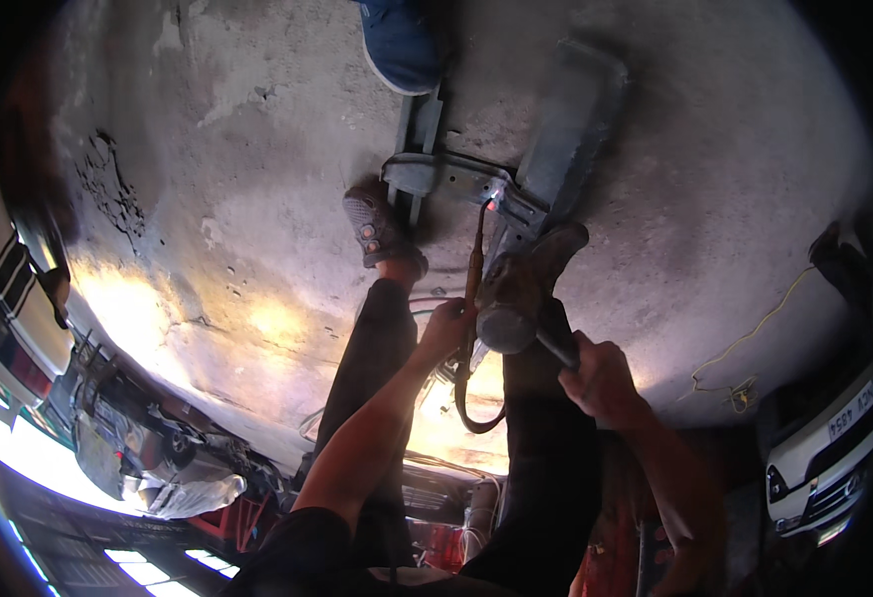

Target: The person uses a welding torch to join sections of a metal frame lying on the floor. They reposition the frame, apply heat along seams, and occasionally use a hammer to adjust alignment. The work continues across multiple joints until the end of the clip.

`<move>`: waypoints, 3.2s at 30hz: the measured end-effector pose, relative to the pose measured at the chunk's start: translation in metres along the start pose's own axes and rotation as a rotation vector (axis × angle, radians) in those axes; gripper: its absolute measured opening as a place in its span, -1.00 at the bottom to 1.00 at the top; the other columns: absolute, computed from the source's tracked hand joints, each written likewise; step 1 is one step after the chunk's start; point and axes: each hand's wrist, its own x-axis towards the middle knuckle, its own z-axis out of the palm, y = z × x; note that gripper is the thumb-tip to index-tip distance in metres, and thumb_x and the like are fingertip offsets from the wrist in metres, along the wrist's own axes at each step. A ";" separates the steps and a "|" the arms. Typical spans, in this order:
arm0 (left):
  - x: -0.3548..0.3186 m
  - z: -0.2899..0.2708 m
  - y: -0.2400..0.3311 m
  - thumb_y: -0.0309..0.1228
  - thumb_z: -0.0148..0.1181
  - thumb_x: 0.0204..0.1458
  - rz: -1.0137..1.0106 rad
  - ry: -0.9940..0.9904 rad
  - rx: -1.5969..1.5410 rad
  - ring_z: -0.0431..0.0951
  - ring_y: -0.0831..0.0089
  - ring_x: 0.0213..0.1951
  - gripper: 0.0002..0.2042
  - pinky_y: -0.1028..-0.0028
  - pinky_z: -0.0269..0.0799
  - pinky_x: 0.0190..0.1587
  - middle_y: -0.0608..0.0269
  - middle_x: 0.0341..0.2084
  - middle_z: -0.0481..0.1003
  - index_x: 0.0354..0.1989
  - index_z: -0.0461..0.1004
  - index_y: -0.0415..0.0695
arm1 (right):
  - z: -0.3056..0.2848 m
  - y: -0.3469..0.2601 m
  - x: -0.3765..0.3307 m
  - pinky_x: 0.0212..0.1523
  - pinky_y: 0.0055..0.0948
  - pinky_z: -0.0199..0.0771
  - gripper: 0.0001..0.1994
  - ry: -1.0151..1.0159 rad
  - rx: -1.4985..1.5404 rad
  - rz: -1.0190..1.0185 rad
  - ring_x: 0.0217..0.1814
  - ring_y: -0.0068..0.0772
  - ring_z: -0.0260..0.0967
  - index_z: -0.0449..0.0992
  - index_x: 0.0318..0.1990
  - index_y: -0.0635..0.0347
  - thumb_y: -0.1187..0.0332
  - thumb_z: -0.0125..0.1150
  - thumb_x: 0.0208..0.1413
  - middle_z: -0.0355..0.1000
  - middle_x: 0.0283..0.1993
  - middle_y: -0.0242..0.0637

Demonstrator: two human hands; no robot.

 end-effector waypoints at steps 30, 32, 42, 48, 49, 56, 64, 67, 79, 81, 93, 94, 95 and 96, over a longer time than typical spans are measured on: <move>0.007 -0.017 0.015 -0.21 0.19 0.17 0.166 0.013 0.018 0.59 0.40 -0.38 -0.65 0.34 0.47 -0.32 0.05 -0.44 0.58 -0.14 0.54 -0.33 | 0.001 -0.043 0.050 -0.40 -0.09 0.49 -0.74 0.331 0.093 -0.499 -0.44 0.19 0.48 0.50 -0.21 0.19 0.40 0.33 -0.10 0.48 -0.50 0.00; 0.004 -0.013 0.034 -0.22 0.19 0.17 0.234 0.040 0.000 0.59 0.40 -0.39 -0.65 0.33 0.47 -0.32 0.06 -0.45 0.58 -0.15 0.54 -0.33 | 0.004 -0.017 0.079 -0.36 -0.08 0.51 -0.73 0.290 0.057 -0.462 -0.41 0.16 0.50 0.52 -0.20 0.17 0.40 0.36 -0.11 0.49 -0.48 -0.01; 0.013 -0.019 0.034 -0.14 0.14 0.21 -0.251 -0.066 -0.005 0.56 0.36 -0.42 -0.60 0.30 0.44 -0.31 0.01 -0.48 0.56 -0.15 0.53 -0.33 | 0.024 0.028 0.115 -0.11 0.00 0.56 -0.72 0.120 -0.139 0.043 -0.22 0.19 0.55 0.50 -0.20 0.31 0.33 0.30 -0.05 0.53 -0.41 0.11; 0.020 -0.023 0.005 -0.12 0.13 0.22 -0.090 -0.076 0.019 0.56 0.34 -0.35 -0.58 0.30 0.44 -0.24 -0.01 -0.42 0.57 -0.12 0.53 -0.33 | 0.019 0.019 0.098 -0.14 0.01 0.57 -0.65 0.161 -0.170 -0.094 -0.25 0.18 0.55 0.51 -0.11 0.23 0.30 0.34 -0.06 0.54 -0.41 0.09; 0.021 -0.021 0.005 -0.11 0.12 0.23 -0.063 -0.079 0.012 0.56 0.33 -0.34 -0.58 0.30 0.44 -0.23 -0.01 -0.41 0.57 -0.12 0.53 -0.33 | 0.020 0.033 0.114 -0.15 -0.01 0.58 -0.68 0.176 -0.171 -0.075 -0.25 0.14 0.55 0.53 -0.14 0.20 0.29 0.35 -0.07 0.55 -0.38 0.07; 0.017 -0.028 0.040 -0.17 0.16 0.21 -0.218 -0.082 -0.008 0.53 0.44 -0.46 -0.63 0.35 0.41 -0.38 0.15 -0.54 0.51 -0.16 0.52 -0.33 | 0.023 0.040 0.133 -0.23 -0.12 0.53 -0.77 0.274 0.157 0.063 -0.31 0.02 0.56 0.52 -0.27 0.30 0.33 0.21 -0.06 0.51 -0.46 0.04; 0.012 -0.022 0.017 -0.23 0.08 0.27 -0.131 -0.153 0.033 0.50 0.46 -0.59 -0.71 0.39 0.42 -0.56 0.24 -0.57 0.48 -0.18 0.48 -0.26 | 0.020 0.091 0.081 -0.79 -0.45 0.12 -0.95 0.438 0.581 0.357 -0.81 -0.60 0.13 0.38 -0.39 0.12 0.41 0.11 -0.01 0.23 -0.68 -0.49; 0.009 -0.026 0.021 -0.22 0.08 0.28 -0.196 -0.146 -0.023 0.52 0.47 -0.56 -0.71 0.40 0.44 -0.52 0.24 -0.57 0.48 -0.20 0.49 -0.26 | -0.002 0.146 0.105 -0.76 -0.39 0.28 -0.89 0.457 0.455 0.475 -0.78 -0.52 0.26 0.43 -0.46 0.20 0.37 0.15 -0.02 0.29 -0.70 -0.44; 0.012 -0.036 0.021 -0.07 0.16 0.19 -0.191 -0.155 0.036 0.57 0.35 -0.48 -0.56 0.28 0.43 -0.37 0.04 -0.59 0.53 -0.28 0.53 -0.33 | 0.028 0.198 0.153 -0.23 0.02 0.58 -0.37 0.596 -0.195 0.586 -0.22 0.19 0.53 0.09 0.28 0.21 0.30 0.20 0.09 0.44 -0.13 0.10; 0.008 -0.044 0.020 -0.07 0.17 0.18 -0.187 -0.160 0.025 0.56 0.36 -0.48 -0.55 0.29 0.43 -0.37 0.04 -0.59 0.52 -0.29 0.53 -0.34 | 0.044 0.153 0.130 0.06 0.11 0.46 -0.29 0.571 -0.278 0.464 0.13 0.31 0.36 0.06 0.36 0.20 0.32 0.26 0.08 0.24 0.16 0.18; -0.050 -0.054 0.066 -0.02 0.21 0.09 -0.129 -0.125 0.143 0.66 0.05 -0.35 -0.49 0.19 0.50 -0.24 -0.15 -0.49 0.59 -0.31 0.57 -0.40 | 0.167 -0.182 -0.032 -0.02 -0.32 0.45 -0.29 0.253 0.795 0.106 -0.01 -0.27 0.45 0.20 0.33 0.28 0.25 0.37 0.06 0.43 0.01 -0.12; -0.057 -0.056 0.075 -0.02 0.21 0.08 -0.125 -0.108 0.168 0.66 0.03 -0.33 -0.49 0.19 0.51 -0.22 -0.16 -0.49 0.59 -0.31 0.57 -0.40 | 0.175 -0.185 -0.033 -0.01 -0.32 0.45 -0.27 0.323 0.741 0.116 -0.01 -0.25 0.44 0.20 0.34 0.28 0.27 0.38 0.03 0.43 0.01 -0.11; -0.063 -0.057 0.082 -0.03 0.21 0.08 -0.134 -0.112 0.179 0.66 0.01 -0.32 -0.49 0.17 0.51 -0.21 -0.17 -0.48 0.60 -0.31 0.57 -0.40 | 0.182 -0.189 -0.035 0.00 -0.32 0.45 -0.25 0.391 0.687 0.127 -0.01 -0.23 0.44 0.19 0.34 0.29 0.28 0.39 0.00 0.43 0.01 -0.10; -0.068 -0.060 0.085 -0.03 0.21 0.08 -0.141 -0.109 0.191 0.66 -0.01 -0.30 -0.49 0.16 0.51 -0.20 -0.18 -0.46 0.60 -0.31 0.58 -0.40 | 0.185 -0.197 -0.036 0.00 -0.31 0.46 -0.22 0.437 0.675 0.138 0.00 -0.18 0.44 0.17 0.36 0.28 0.39 0.38 -0.06 0.42 0.03 -0.05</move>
